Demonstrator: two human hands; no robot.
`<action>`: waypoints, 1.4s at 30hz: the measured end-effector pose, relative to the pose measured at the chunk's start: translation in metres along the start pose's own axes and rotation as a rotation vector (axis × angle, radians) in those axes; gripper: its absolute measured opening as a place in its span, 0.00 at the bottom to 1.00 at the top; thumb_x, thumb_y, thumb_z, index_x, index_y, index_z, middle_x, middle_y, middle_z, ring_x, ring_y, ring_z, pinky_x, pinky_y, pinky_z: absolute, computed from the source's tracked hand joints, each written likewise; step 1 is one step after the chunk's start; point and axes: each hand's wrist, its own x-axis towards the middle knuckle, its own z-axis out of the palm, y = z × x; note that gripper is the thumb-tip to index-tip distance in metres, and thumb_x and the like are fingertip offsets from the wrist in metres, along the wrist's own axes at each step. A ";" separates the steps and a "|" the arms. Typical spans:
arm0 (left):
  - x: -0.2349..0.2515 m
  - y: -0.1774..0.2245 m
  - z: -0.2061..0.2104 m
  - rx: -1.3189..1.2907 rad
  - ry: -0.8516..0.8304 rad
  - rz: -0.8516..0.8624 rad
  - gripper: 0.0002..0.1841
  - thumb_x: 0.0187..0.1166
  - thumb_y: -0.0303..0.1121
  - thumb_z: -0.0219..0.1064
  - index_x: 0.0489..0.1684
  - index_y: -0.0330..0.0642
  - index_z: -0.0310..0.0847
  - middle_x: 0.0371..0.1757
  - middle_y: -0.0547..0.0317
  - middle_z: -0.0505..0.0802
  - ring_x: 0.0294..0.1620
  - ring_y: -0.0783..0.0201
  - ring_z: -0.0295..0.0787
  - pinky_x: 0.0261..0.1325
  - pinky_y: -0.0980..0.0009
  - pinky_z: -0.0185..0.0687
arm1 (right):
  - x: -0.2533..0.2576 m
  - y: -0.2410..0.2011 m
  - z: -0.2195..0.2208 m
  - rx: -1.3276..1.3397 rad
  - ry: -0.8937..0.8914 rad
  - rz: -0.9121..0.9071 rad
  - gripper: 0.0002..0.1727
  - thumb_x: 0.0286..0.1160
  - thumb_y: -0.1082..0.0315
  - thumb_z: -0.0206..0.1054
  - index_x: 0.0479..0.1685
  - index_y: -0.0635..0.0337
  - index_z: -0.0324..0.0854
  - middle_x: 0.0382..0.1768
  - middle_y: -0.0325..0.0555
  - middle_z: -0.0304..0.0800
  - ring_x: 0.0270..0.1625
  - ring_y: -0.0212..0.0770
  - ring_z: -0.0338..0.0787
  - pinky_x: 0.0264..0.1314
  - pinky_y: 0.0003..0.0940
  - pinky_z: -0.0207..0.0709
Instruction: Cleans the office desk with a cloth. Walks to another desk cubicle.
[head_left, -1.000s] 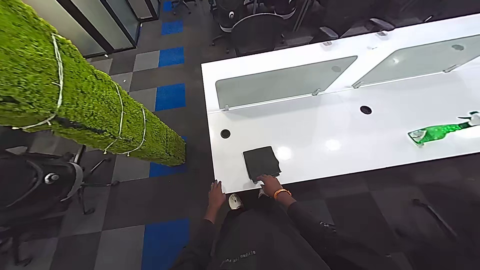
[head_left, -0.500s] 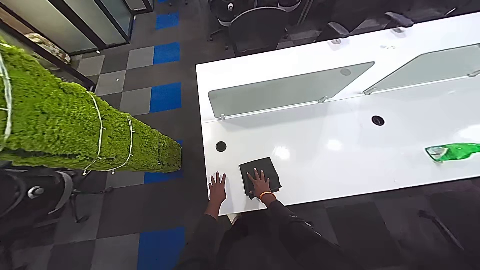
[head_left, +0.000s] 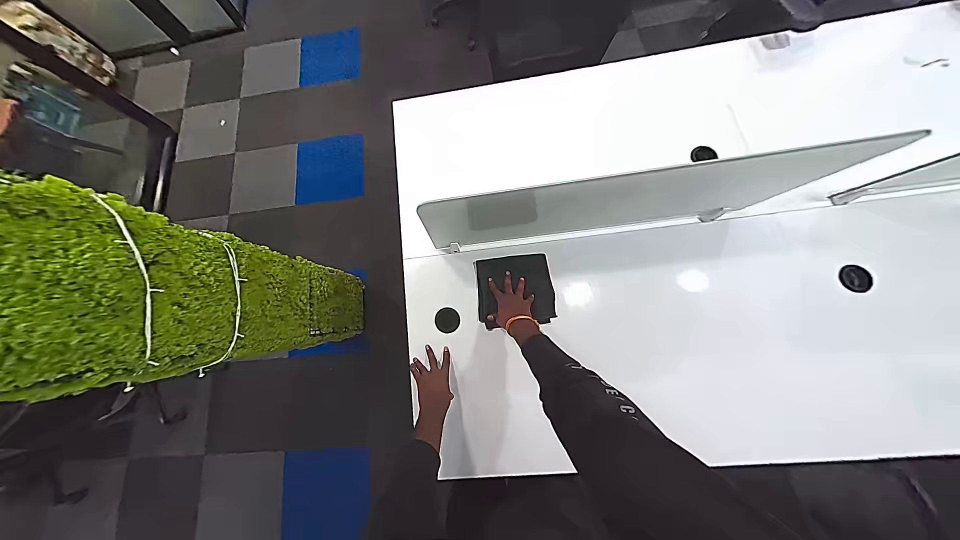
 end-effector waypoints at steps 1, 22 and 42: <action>0.002 0.000 -0.003 0.001 -0.008 0.006 0.69 0.48 0.42 0.90 0.98 0.65 0.40 0.96 0.31 0.40 0.85 0.14 0.53 0.83 0.24 0.48 | 0.010 -0.009 -0.009 -0.003 0.002 -0.007 0.65 0.58 0.47 0.84 0.98 0.27 0.40 0.98 0.54 0.25 0.94 0.80 0.31 0.74 0.93 0.49; -0.001 -0.006 -0.011 -0.088 -0.009 0.034 0.63 0.49 0.31 0.86 0.95 0.71 0.50 0.97 0.37 0.42 0.88 0.19 0.52 0.83 0.26 0.48 | 0.030 -0.200 0.032 -0.286 -0.122 -0.668 0.41 0.71 0.50 0.75 0.89 0.37 0.68 0.98 0.47 0.38 0.96 0.72 0.33 0.80 0.92 0.35; -0.181 -0.077 0.193 -0.481 0.235 -0.282 0.40 0.83 0.59 0.60 0.92 0.45 0.60 0.93 0.51 0.65 0.93 0.44 0.56 0.86 0.27 0.43 | -0.104 -0.142 0.122 -0.315 -0.134 -0.629 0.47 0.64 0.65 0.78 0.92 0.42 0.64 0.97 0.54 0.43 0.95 0.71 0.42 0.85 0.84 0.43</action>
